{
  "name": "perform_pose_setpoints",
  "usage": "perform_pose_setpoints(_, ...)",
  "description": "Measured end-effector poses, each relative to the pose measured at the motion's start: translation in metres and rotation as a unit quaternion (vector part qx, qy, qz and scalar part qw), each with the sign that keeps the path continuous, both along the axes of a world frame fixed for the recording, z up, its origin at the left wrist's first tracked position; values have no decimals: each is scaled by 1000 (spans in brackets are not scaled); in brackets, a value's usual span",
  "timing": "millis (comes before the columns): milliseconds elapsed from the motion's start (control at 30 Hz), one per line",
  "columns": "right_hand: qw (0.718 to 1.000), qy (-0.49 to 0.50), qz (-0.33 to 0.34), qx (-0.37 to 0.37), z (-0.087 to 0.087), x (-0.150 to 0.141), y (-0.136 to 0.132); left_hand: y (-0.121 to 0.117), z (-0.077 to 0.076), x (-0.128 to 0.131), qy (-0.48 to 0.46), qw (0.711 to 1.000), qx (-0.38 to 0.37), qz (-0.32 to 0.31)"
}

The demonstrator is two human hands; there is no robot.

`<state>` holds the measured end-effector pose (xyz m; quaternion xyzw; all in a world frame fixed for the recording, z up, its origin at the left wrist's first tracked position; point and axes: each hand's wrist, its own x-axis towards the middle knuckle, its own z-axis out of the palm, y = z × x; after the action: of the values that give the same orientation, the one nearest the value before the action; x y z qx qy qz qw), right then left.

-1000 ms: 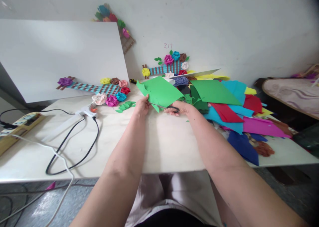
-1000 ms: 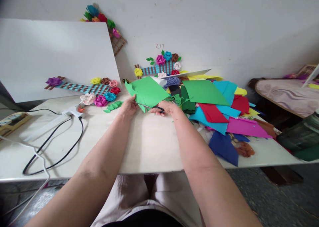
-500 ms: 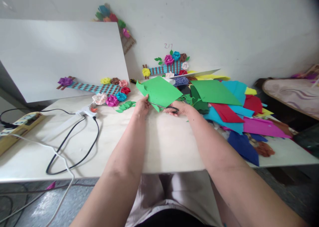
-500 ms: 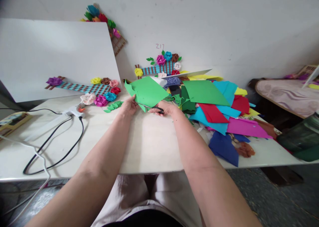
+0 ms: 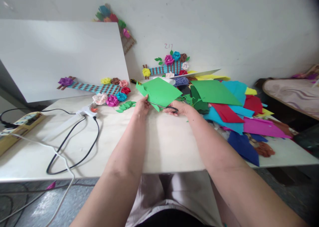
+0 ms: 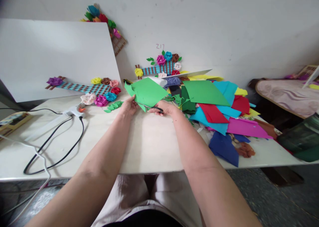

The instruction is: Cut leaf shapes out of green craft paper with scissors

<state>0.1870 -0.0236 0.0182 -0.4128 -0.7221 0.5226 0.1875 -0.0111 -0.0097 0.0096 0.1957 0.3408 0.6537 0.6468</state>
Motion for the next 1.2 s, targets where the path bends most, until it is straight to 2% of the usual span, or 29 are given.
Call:
perform_pose_setpoints(133, 999, -18, -8, 39, 4, -2, -5, 0, 0, 0, 1, 1000, 0, 1)
perform_pose_setpoints(400, 999, -33, -12, 40, 9, -5, -7, 2, -1, -2, 9, 1000, 7, 6)
perform_pose_setpoints(567, 1000, -21, -7, 9, 8, -3, -4, 0, 0, -1, 12, 1000, 6, 4)
perform_pose_setpoints(1200, 1000, -5, 20, 17, 2, 3, 5, 4, -3, -1, 24, 1000, 3, 16)
